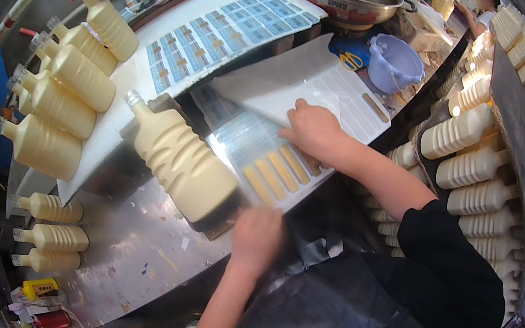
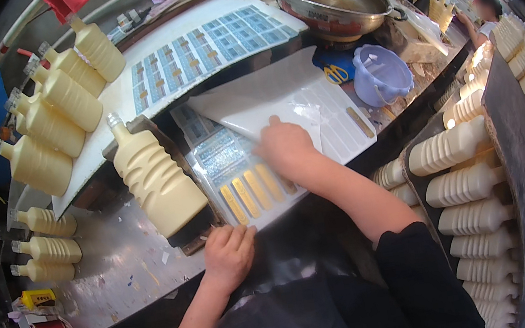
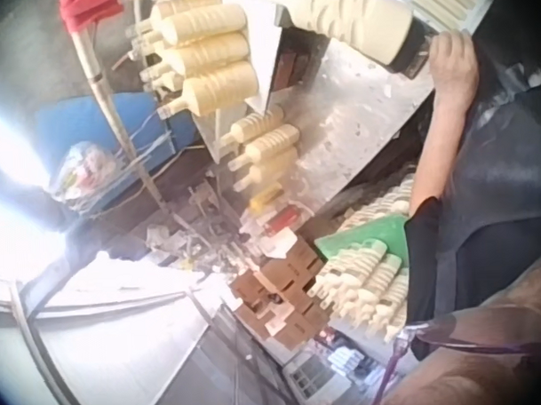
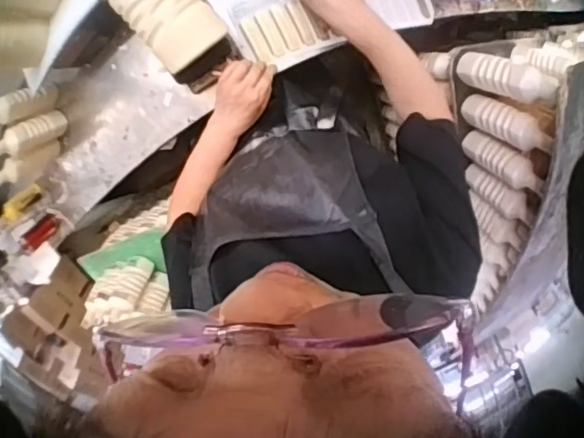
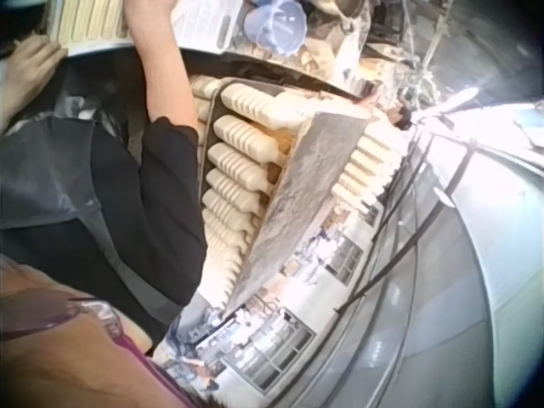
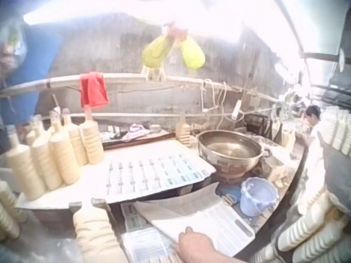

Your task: The person repeatedly picks up cream-colored plastic bottles, peels labels from a sheet, and applies them to the bottles' bodies. The labeled bottles are placed on a nearby green tray. The process is repeated for multiple bottles in a consistent sequence.

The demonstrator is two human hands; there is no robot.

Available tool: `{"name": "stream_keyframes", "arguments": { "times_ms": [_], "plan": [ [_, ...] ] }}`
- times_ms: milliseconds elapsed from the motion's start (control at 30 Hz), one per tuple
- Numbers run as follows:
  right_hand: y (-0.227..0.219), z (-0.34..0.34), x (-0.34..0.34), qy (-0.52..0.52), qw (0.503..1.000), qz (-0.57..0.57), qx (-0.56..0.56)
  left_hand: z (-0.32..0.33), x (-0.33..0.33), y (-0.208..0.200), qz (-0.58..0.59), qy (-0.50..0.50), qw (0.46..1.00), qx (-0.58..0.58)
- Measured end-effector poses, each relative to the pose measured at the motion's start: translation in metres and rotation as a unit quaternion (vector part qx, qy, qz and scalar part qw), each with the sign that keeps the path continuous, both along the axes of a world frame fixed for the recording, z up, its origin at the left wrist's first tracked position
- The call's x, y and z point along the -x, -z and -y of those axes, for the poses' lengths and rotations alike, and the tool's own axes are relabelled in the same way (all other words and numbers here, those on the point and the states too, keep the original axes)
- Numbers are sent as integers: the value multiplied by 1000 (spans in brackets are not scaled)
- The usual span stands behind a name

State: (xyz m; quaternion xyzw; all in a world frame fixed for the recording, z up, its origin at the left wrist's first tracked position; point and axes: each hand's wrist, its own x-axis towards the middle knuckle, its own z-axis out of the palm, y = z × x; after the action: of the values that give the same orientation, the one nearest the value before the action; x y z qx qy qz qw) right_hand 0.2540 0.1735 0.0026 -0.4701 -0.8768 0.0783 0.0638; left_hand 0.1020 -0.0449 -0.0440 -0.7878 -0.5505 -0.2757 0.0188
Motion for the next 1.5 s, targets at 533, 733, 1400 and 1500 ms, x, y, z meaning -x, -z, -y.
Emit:
{"name": "stream_keyframes", "arguments": {
  "times_ms": [533,733,1400,1500],
  "plan": [
    [-35,-50,22,19,996,71,-47,0,7,-5,-21,33,999,10],
    [-74,-106,-53,112,972,139,-154,-1,8,-4,-15,40,999,3],
    [-211,-53,-156,99,946,-72,-300,-8,0,-36,188,13,979,79],
    [-229,-39,-142,59,949,-125,-283,-44,-7,-64,457,33,860,226]
  ]
}}
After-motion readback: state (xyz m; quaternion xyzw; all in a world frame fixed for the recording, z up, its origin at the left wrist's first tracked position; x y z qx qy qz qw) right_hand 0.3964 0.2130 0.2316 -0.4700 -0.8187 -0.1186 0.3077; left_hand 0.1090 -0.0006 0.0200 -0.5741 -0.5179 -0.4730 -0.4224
